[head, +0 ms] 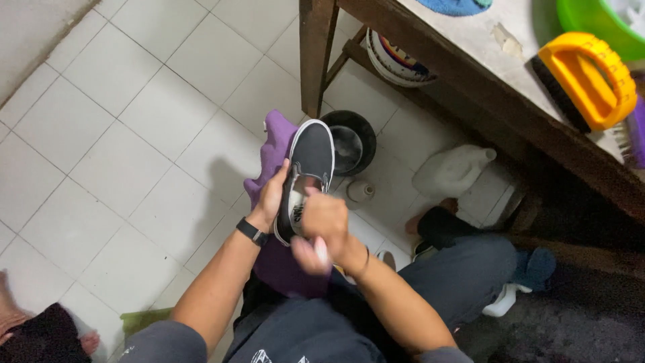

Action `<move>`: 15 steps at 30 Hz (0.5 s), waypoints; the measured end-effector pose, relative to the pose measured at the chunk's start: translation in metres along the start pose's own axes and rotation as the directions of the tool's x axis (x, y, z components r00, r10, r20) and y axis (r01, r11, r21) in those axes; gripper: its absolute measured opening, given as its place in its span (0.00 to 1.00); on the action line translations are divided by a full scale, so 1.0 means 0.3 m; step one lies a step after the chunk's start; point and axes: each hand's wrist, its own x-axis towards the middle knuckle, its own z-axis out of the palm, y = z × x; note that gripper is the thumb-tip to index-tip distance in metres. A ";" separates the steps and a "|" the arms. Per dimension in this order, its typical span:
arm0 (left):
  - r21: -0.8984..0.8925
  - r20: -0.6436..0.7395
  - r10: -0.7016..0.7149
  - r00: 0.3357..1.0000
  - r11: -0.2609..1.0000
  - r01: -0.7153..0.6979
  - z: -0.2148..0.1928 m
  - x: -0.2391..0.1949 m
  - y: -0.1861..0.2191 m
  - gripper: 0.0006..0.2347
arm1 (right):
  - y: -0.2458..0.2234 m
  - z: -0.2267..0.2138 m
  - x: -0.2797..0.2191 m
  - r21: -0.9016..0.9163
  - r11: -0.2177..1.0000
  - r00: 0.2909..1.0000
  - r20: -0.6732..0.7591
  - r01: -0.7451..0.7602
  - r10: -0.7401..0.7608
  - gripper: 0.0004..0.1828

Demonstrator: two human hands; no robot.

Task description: The person cleans a black and white sneaker using a brush and a cloth. They scrub the shoe's sole and upper parts, wipe it with a cloth, and repeat the process with different brushes.

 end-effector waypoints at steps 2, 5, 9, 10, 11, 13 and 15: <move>-0.006 0.016 -0.023 1.000 1.000 0.023 0.094 -0.074 0.059 0.17 | 0.088 0.012 -0.020 -0.082 0.996 0.999 -0.009 0.045 -0.046 0.26; 0.048 -0.029 0.018 0.999 0.999 -0.016 0.066 -0.064 0.076 0.18 | -0.099 0.033 -0.057 0.283 0.958 0.991 -0.111 -0.047 0.081 0.22; 0.025 -0.008 0.049 0.999 0.999 -0.049 0.096 -0.108 0.092 0.19 | -0.049 -0.010 -0.007 0.169 0.985 0.996 -0.070 -0.044 0.057 0.23; -0.015 0.029 0.015 0.999 1.000 -0.015 0.097 -0.086 0.082 0.18 | -0.026 -0.024 0.016 0.091 0.995 0.999 -0.033 -0.025 0.028 0.25; -0.047 0.059 -0.032 0.998 0.998 0.035 0.087 -0.076 0.060 0.17 | -0.016 -0.032 0.027 0.016 1.000 1.000 0.000 -0.018 0.018 0.27; -0.077 0.082 -0.072 0.994 0.994 0.079 0.011 0.001 0.019 0.19 | -0.176 -0.037 0.060 0.104 0.992 0.998 0.025 -0.065 0.063 0.26; -0.101 0.115 -0.112 0.987 0.987 0.124 0.018 -0.018 0.036 0.21 | -0.202 -0.039 0.079 0.181 0.977 0.994 0.047 -0.108 0.101 0.26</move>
